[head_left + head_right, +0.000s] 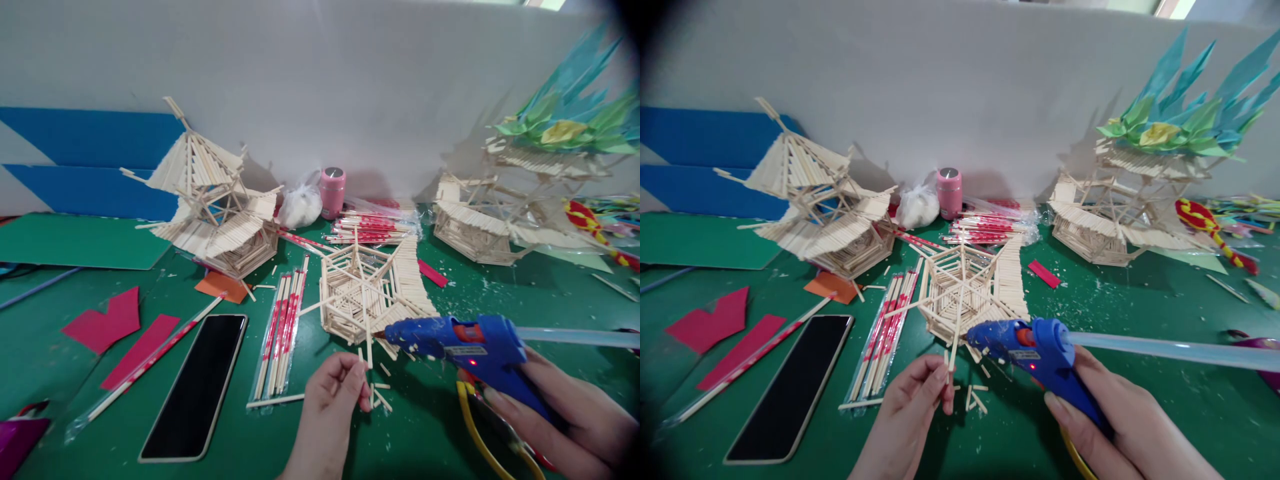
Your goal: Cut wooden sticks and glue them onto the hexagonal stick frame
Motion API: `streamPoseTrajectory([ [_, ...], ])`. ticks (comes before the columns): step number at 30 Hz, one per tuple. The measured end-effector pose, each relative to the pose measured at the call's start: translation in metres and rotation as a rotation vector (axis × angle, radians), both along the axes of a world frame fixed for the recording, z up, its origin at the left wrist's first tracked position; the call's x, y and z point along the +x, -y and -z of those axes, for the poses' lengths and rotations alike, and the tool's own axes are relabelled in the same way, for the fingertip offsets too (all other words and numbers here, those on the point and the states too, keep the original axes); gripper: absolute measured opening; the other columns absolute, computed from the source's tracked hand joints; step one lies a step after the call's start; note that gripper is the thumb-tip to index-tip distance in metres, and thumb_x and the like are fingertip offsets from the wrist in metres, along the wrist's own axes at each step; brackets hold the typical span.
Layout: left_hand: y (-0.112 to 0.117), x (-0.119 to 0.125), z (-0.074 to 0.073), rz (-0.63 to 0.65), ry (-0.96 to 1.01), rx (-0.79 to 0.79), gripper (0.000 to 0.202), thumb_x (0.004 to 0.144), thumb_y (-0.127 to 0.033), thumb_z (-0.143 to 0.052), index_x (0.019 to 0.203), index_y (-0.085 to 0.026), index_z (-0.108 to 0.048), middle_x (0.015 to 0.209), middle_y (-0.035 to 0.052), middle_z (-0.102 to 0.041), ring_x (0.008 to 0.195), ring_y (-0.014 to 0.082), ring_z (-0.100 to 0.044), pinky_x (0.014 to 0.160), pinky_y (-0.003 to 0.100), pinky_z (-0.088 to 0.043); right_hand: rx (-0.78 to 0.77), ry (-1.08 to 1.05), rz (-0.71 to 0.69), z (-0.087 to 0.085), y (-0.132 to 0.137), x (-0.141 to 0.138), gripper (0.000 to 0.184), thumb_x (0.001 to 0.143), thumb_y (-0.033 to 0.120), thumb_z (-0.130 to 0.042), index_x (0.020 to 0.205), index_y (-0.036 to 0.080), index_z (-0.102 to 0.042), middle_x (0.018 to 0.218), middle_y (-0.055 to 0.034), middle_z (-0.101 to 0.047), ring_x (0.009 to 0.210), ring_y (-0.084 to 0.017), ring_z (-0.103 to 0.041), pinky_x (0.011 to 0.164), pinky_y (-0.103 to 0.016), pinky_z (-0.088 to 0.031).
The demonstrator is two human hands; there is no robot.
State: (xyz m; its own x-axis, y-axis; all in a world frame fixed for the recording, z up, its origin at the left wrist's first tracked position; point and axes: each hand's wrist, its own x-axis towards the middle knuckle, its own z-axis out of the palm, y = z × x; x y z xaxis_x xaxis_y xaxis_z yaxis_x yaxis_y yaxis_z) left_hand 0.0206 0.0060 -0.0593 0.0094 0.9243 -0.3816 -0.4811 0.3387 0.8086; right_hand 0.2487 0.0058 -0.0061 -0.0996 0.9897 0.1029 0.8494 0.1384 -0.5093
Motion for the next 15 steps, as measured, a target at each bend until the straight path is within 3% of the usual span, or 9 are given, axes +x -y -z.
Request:
streamPoseTrajectory([
  [4,-0.001,0.000,0.001,0.002,0.005,-0.001,0.017,0.070,-0.032,-0.063,0.067,-0.015,-0.060,0.053,-0.0031,-0.052,0.049,0.0081,-0.045,0.050,0.020,-0.035,-0.099,0.125,-0.080,0.007,0.004,0.006,0.023,0.075,0.046,-0.048,0.094,0.034,-0.056,0.051,0.0039,-0.057,0.040,-0.017,-0.055,0.035,-0.024,-0.045],
  [9,0.001,0.000,0.001,0.007,0.004,0.000,0.014,0.072,-0.029,-0.061,0.068,-0.016,-0.059,0.054,-0.0035,-0.052,0.050,0.0079,-0.045,0.051,0.020,-0.035,-0.029,0.168,-0.056,0.013,0.009,0.014,0.037,0.072,0.046,-0.051,0.108,0.036,-0.052,0.065,-0.0005,-0.062,0.049,-0.021,-0.058,0.043,-0.028,-0.050],
  [15,0.000,0.000,-0.001,0.010,0.009,-0.006,0.015,0.072,-0.030,-0.062,0.068,-0.016,-0.059,0.053,-0.0036,-0.052,0.050,0.0080,-0.045,0.052,0.020,-0.034,0.013,0.017,-0.040,0.006,0.005,0.008,0.035,0.066,0.040,-0.059,0.101,0.040,-0.058,0.062,0.0027,-0.063,0.045,-0.017,-0.057,0.039,-0.023,-0.049],
])
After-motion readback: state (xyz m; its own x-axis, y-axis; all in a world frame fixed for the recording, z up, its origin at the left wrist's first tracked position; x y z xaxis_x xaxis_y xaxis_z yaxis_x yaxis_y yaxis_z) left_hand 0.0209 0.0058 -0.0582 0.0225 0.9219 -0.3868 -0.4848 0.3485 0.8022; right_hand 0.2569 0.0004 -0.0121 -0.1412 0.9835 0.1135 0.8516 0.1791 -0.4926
